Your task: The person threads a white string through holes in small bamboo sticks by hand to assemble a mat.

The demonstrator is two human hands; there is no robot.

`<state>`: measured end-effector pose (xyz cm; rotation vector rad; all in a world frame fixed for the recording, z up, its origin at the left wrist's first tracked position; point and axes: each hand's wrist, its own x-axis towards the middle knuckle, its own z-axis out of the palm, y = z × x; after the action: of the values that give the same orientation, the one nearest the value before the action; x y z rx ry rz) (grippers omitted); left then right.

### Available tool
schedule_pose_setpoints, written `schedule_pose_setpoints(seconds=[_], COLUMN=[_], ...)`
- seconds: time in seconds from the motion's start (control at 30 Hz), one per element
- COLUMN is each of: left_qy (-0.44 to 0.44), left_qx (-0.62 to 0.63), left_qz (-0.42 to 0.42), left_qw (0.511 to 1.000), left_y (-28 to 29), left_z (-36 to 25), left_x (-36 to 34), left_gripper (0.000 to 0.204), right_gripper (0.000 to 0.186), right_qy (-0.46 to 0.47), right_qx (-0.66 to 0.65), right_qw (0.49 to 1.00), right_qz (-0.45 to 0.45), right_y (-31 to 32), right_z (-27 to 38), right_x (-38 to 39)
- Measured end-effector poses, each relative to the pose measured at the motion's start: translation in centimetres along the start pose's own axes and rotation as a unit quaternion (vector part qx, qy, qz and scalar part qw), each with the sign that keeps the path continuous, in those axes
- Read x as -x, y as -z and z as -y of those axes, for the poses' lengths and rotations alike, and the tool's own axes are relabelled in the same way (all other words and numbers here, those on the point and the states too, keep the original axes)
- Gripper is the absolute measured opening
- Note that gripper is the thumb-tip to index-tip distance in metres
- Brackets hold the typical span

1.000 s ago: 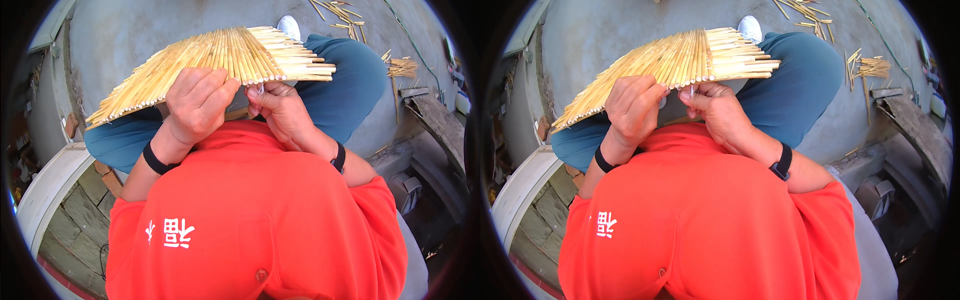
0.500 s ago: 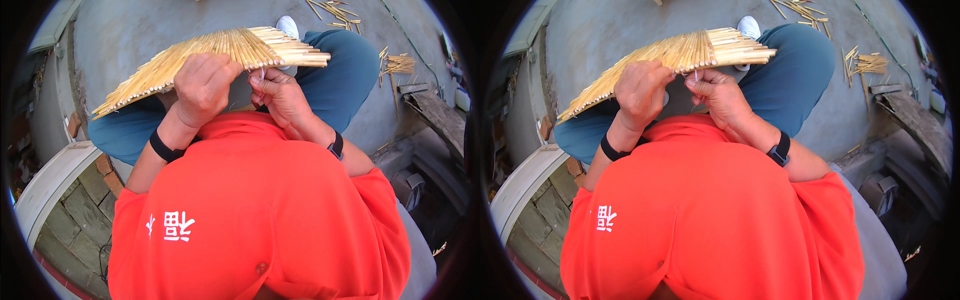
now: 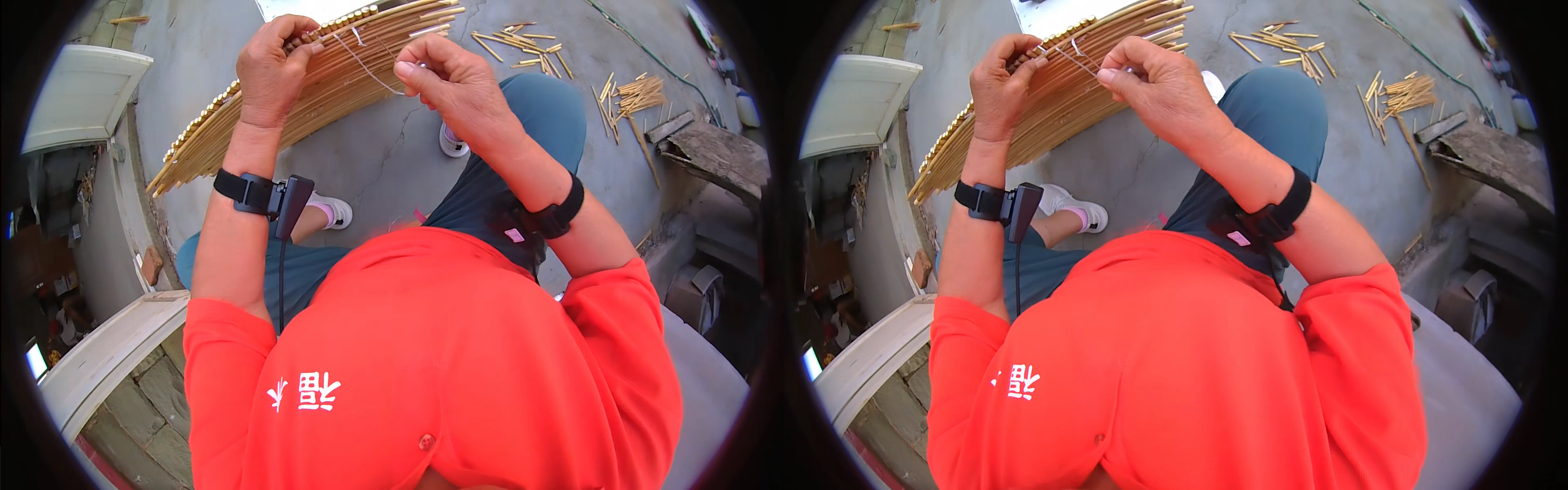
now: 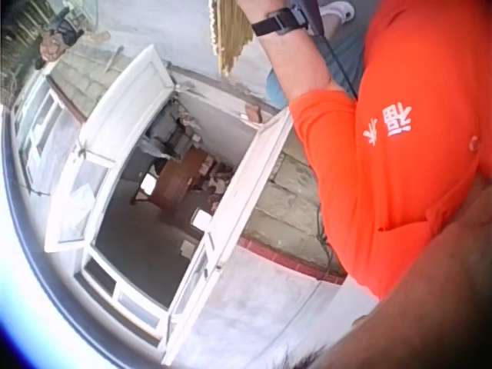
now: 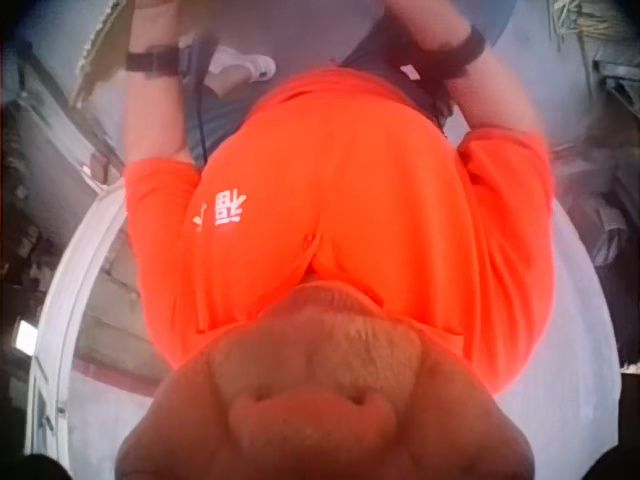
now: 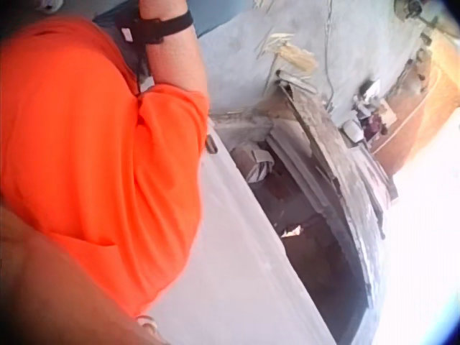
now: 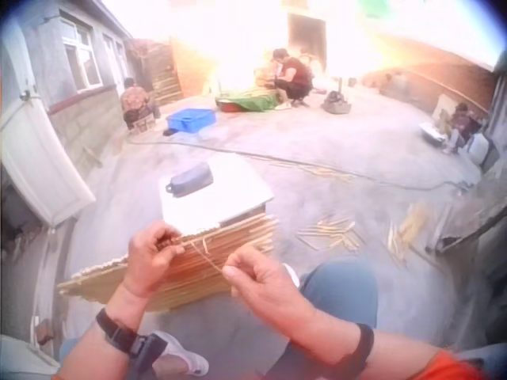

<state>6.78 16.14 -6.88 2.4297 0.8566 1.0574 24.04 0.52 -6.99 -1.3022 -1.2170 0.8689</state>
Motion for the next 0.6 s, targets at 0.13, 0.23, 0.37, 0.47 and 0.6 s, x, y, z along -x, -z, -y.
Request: schedule_pose_setpoints(seconds=[0.13,0.23,0.37,0.47,0.6], left_qy=[0.042,0.043,0.028,0.029,0.028], left_qx=[0.01,0.004,0.013,0.008,-0.002], left_qz=[0.025,0.029,0.007,0.013,0.025], left_qw=[0.999,0.999,1.0,0.999,0.999], left_y=[0.2,0.3,0.3,0.4,0.5], left_z=[0.8,0.7,0.5,0.3,0.3], left_x=[-1.3,-1.7,-1.6,-1.6,-1.7], left_gripper=[0.019,0.019,0.021,0.02,0.02], right_gripper=[0.014,0.012,0.013,0.014,0.014], right_qy=[-0.018,-0.035,-0.038,-0.018,-0.015], right_qx=[-0.046,-0.003,-0.016,-0.009,-0.04], right_qw=[0.998,0.999,0.999,0.999,0.999], right_qz=[-0.027,-0.023,-0.029,-0.028,-0.033], right_y=[-2.2,-3.0,-3.6,-3.7,-3.9], right_z=[-1.7,-2.5,-2.1,-2.8,-2.9], right_x=[-3.0,-4.2,-4.9,-5.4,-5.6])
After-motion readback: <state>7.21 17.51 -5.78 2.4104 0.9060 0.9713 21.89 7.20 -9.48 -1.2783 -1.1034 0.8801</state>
